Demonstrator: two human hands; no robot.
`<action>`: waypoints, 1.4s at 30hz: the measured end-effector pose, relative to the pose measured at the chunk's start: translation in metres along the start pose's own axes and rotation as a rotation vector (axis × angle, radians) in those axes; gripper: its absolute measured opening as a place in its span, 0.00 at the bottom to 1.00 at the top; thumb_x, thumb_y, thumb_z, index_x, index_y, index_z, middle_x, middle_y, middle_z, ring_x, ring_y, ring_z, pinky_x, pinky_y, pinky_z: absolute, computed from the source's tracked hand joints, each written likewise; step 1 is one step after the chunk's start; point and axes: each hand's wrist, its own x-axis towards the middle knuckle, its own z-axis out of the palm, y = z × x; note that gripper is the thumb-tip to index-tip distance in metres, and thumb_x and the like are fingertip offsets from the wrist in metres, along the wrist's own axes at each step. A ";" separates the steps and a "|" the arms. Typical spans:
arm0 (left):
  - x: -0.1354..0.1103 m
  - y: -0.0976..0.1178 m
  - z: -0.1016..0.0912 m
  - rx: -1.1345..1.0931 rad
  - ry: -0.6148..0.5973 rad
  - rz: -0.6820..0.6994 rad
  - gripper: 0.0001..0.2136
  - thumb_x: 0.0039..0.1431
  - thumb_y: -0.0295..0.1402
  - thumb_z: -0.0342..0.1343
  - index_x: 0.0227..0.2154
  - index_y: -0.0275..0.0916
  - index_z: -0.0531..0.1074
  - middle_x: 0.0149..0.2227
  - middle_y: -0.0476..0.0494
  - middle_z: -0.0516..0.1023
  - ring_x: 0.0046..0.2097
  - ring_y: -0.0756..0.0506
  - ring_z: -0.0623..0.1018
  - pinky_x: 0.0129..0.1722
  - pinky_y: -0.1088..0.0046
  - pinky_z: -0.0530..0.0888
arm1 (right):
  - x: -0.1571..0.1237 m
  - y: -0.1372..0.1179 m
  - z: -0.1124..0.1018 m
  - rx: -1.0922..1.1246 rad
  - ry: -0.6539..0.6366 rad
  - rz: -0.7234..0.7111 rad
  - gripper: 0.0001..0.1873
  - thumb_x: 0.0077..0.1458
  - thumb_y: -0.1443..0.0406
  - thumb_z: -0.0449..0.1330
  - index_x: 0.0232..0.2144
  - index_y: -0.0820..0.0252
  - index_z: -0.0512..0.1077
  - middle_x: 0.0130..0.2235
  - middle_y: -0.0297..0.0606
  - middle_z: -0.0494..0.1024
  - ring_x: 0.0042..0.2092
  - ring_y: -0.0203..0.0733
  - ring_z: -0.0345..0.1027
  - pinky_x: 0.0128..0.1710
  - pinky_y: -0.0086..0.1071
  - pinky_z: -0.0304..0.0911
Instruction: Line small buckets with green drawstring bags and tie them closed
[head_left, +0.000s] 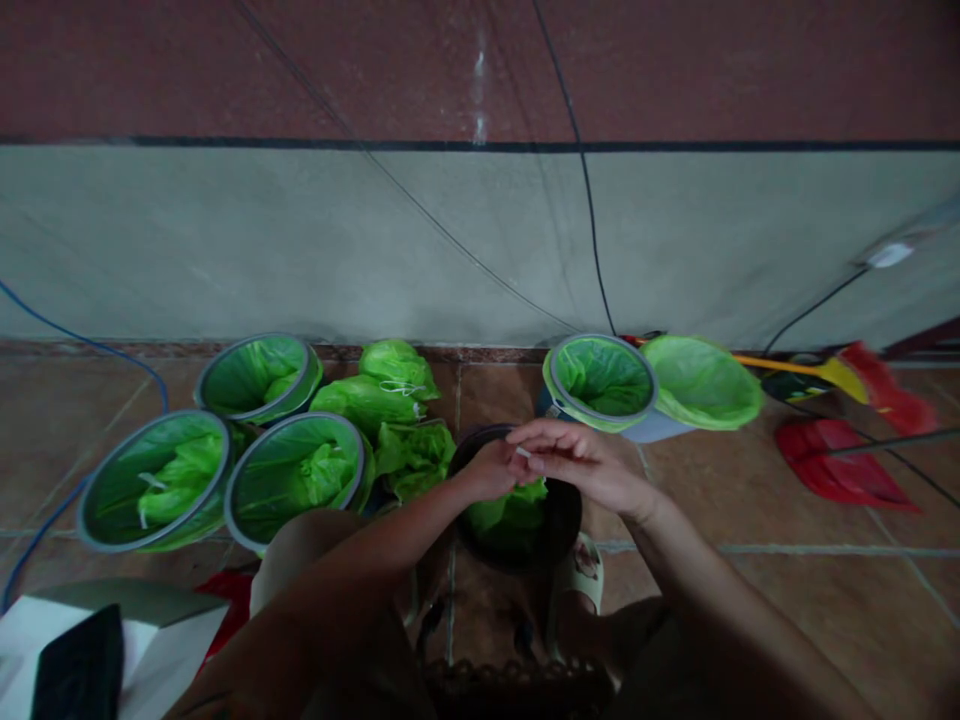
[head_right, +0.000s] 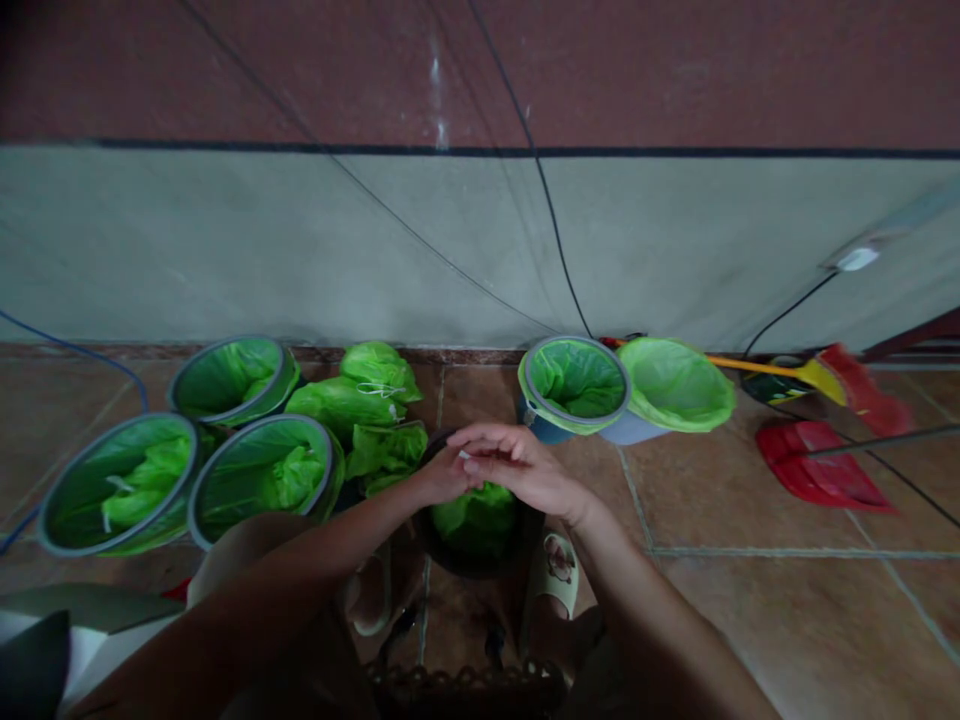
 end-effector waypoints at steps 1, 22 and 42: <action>-0.002 0.001 0.005 0.042 -0.029 0.066 0.10 0.59 0.33 0.51 0.37 0.35 0.75 0.32 0.45 0.77 0.30 0.50 0.74 0.31 0.76 0.69 | 0.000 0.001 0.000 0.007 -0.015 0.014 0.16 0.53 0.60 0.64 0.45 0.57 0.74 0.35 0.36 0.80 0.36 0.37 0.73 0.35 0.29 0.67; 0.004 0.002 -0.012 0.060 0.015 -0.133 0.16 0.59 0.37 0.49 0.21 0.34 0.73 0.17 0.51 0.68 0.20 0.53 0.65 0.24 0.77 0.61 | 0.020 0.069 -0.044 -0.438 0.642 0.078 0.22 0.49 0.57 0.62 0.46 0.61 0.70 0.34 0.37 0.78 0.36 0.40 0.72 0.41 0.37 0.66; 0.009 0.004 -0.021 -0.273 0.295 -0.287 0.07 0.47 0.28 0.58 0.29 0.33 0.78 0.21 0.51 0.72 0.23 0.55 0.66 0.25 0.79 0.63 | 0.014 0.076 -0.030 -0.537 0.265 0.161 0.13 0.56 0.63 0.53 0.40 0.54 0.74 0.31 0.32 0.78 0.21 0.34 0.63 0.23 0.29 0.59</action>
